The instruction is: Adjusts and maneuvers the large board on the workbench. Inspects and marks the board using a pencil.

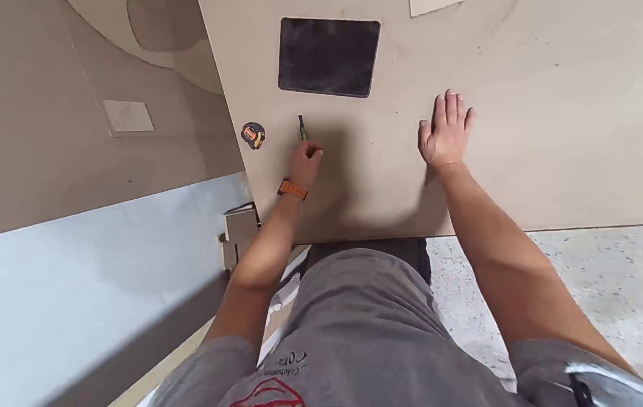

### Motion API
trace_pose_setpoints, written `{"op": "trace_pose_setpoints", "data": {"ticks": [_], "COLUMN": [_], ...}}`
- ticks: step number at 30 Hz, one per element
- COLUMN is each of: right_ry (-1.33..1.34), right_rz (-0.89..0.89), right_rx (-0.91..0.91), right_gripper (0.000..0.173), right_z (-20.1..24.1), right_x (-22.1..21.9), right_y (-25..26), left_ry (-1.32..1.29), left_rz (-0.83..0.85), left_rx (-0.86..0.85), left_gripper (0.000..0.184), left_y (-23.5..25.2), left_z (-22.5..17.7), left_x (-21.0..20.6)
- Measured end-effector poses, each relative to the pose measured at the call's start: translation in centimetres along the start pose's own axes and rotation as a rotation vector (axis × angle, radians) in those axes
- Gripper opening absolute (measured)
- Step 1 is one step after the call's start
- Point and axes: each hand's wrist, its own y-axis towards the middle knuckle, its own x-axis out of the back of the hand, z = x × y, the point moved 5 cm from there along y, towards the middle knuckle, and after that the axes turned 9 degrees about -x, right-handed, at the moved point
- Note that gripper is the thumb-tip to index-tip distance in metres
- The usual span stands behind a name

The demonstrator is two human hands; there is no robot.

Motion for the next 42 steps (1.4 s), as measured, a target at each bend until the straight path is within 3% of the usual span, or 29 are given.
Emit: {"op": "trace_pose_setpoints", "data": {"ticks": [7, 13, 17, 22, 31, 42], "right_ry": [0.02, 0.02, 0.034, 0.027, 0.018, 0.021], "right_rz": [-0.014, -0.011, -0.027, -0.028, -0.04, -0.045], "right_rx": [-0.018, -0.024, -0.026, -0.027, -0.021, -0.013], "right_gripper": [0.069, 0.069, 0.07, 0.07, 0.07, 0.069], "right_z": [-0.6, -0.5, -0.5, -0.6, -0.7, -0.4], "right_x": [-1.4, -1.2, -1.4, -1.2, -1.2, -1.1], "right_y": [0.2, 0.2, 0.2, 0.5, 0.4, 0.0], "left_ry": [0.116, 0.482, 0.531, 0.558, 0.572, 0.51], "left_rz": [-0.102, -0.028, -0.037, 0.073, 0.109, 0.143], "left_rx": [-0.224, -0.494, -0.573, -0.598, -0.62, -0.492], "left_gripper": [0.023, 0.022, 0.022, 0.023, 0.023, 0.024], "left_y": [9.5, 9.9, 11.1, 10.6, 11.4, 12.1], "left_z": [-2.9, -3.5, -4.4, -4.3, -5.1, -5.7], "left_x": [-1.0, -2.1, -1.7, -1.5, -1.6, -1.3]}}
